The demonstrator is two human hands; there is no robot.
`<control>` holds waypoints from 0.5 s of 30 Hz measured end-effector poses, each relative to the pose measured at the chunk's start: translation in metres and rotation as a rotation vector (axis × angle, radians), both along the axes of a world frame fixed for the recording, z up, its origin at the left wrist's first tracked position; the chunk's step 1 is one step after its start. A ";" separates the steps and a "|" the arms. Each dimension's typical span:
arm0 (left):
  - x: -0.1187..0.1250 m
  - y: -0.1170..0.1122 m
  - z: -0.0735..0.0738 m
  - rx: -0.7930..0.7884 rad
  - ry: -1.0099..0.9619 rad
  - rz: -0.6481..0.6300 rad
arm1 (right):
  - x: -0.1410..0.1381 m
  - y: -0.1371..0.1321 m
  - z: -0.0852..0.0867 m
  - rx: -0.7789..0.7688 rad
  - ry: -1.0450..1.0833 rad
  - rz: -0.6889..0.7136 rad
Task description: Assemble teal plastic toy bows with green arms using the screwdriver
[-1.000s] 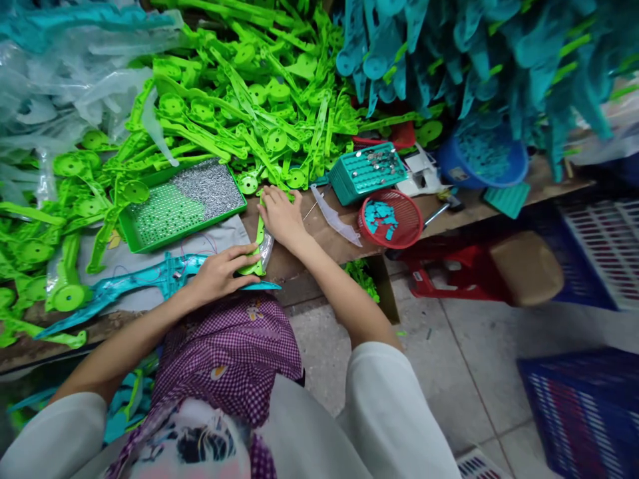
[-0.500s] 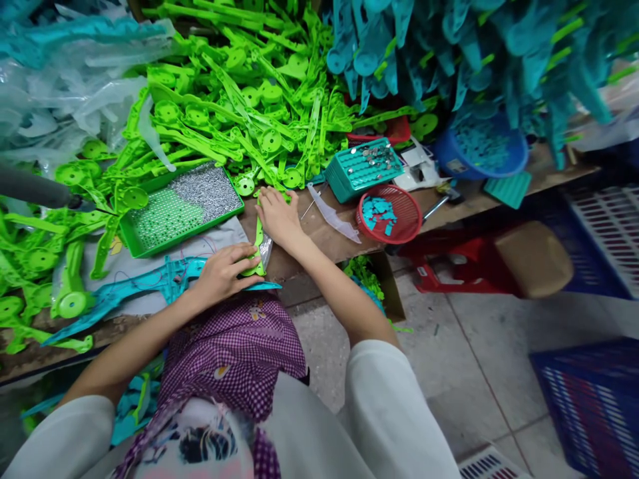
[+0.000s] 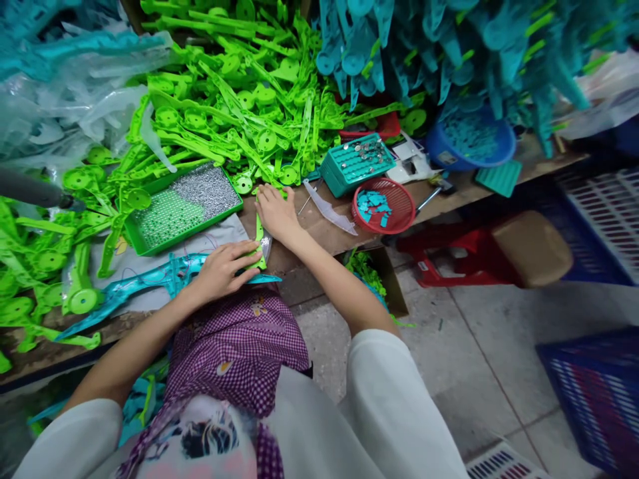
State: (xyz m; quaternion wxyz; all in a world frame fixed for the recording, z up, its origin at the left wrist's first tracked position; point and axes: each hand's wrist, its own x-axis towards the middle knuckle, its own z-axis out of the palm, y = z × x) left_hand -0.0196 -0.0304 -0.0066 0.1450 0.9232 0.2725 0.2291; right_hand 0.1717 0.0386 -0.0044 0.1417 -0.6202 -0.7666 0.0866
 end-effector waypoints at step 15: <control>0.009 0.002 0.002 -0.284 -0.136 0.095 | 0.009 0.006 0.008 -0.032 0.055 0.049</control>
